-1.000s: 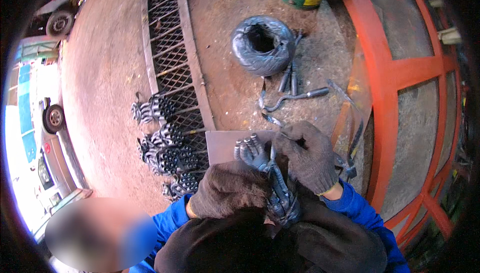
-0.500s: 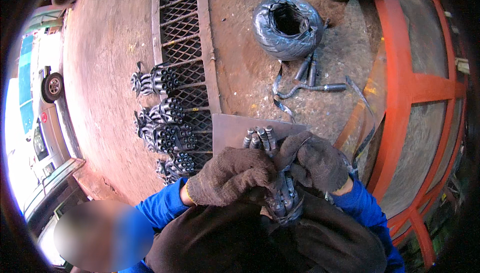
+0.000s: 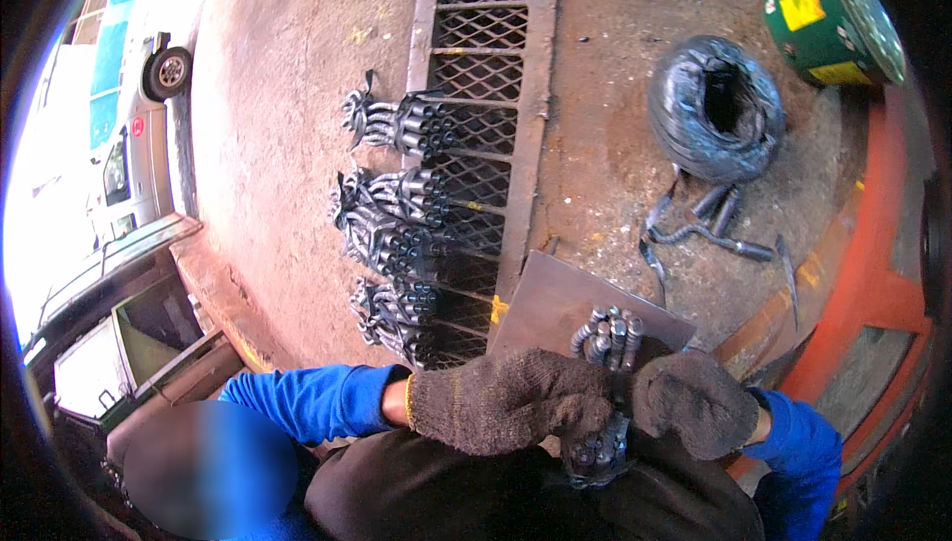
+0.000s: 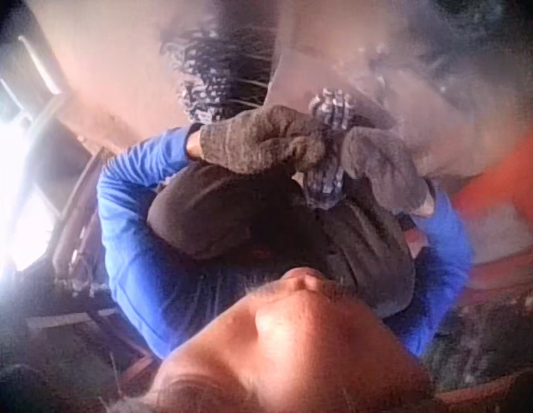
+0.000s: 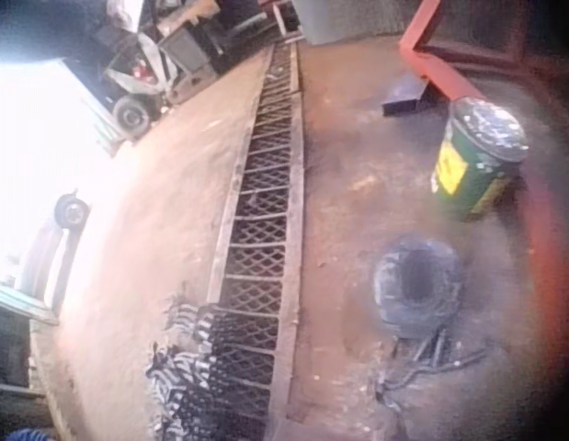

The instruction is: The person bundles several metal rods together using a strip of material, wrapping it tightly around the rods and securing it with pliers. The person then places the finished bundle on the floor next to other similar bundles.

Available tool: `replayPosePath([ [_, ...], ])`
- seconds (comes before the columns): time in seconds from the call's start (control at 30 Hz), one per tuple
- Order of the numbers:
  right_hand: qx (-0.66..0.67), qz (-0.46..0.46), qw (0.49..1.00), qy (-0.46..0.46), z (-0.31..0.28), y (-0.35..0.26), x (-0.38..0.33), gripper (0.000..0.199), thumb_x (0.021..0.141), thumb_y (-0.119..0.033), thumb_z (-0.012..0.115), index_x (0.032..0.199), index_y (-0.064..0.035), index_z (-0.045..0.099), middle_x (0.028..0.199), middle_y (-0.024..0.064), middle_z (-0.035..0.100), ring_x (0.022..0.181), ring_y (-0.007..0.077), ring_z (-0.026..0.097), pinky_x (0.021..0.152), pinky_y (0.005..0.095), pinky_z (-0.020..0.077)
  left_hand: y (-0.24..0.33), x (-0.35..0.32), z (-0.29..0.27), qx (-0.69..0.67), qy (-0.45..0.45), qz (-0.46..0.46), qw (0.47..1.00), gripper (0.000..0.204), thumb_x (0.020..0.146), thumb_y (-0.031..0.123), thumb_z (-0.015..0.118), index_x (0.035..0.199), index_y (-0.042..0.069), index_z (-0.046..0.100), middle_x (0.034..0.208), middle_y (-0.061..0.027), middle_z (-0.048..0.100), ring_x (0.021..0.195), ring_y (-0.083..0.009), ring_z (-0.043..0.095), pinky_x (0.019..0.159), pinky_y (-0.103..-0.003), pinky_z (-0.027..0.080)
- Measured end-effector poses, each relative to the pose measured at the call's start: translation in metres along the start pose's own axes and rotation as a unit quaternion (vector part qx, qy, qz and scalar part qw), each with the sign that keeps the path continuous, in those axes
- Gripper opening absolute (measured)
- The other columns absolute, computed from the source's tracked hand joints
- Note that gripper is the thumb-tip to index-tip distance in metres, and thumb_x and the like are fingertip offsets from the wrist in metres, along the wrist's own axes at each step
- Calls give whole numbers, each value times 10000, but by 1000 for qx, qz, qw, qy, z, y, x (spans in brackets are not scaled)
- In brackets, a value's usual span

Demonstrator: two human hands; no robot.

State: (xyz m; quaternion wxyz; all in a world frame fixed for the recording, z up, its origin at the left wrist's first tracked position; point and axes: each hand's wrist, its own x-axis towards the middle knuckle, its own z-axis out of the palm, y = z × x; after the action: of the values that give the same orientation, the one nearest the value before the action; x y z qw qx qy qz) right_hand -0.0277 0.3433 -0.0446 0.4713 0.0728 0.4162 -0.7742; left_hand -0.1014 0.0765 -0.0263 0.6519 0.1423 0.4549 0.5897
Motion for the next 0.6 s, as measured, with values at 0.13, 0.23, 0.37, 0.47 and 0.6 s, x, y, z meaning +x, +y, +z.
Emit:
replayPosePath([
  [0.13, -164, -40, 984, -50, -18, 4, 1, 226, 981, -181, 486, 982, -8, 632, 883, 138, 651, 799, 278, 631, 763, 358, 516, -17, -14, 2, 28, 32, 33, 999, 288, 1007, 174, 480, 1235, 21, 566, 1141, -135, 636, 1037, -240, 608, 942, -333, 483],
  [0.23, -119, -32, 986, 110, -48, 10, -11, 243, 985, -230, 495, 951, -24, 620, 854, 115, 632, 759, 252, 604, 707, 342, 492, -31, -46, -17, 105, 145, -62, 982, 268, 989, 197, 511, 1190, 43, 601, 1108, -133, 641, 998, -270, 620, 904, -345, 494],
  [0.37, 47, -26, 969, 240, -43, 16, -26, 280, 991, -294, 509, 910, -44, 605, 816, 84, 608, 706, 216, 567, 633, 322, 460, 8, -48, -19, 156, 194, -201, 947, 191, 937, 208, 583, 1075, 103, 666, 984, -104, 651, 901, -292, 634, 788, -387, 511],
  [0.47, 100, -70, 972, 201, -27, 29, -14, 315, 996, -343, 518, 880, -59, 594, 788, 61, 590, 666, 190, 539, 577, 307, 436, 27, -12, -30, 288, 113, 85, 947, 171, 859, 255, 717, 888, 93, 671, 856, -97, 658, 774, -251, 641, 658, -380, 498],
  [0.6, 45, -211, 969, 117, -24, 27, 11, 382, 1009, -375, 488, 774, -77, 527, 735, 26, 528, 605, 141, 456, 537, 279, 378, 42, 14, -18, 368, 182, 188, 892, 267, 747, 275, 822, 921, 120, 691, 890, -60, 664, 798, -261, 642, 667, -394, 505],
])
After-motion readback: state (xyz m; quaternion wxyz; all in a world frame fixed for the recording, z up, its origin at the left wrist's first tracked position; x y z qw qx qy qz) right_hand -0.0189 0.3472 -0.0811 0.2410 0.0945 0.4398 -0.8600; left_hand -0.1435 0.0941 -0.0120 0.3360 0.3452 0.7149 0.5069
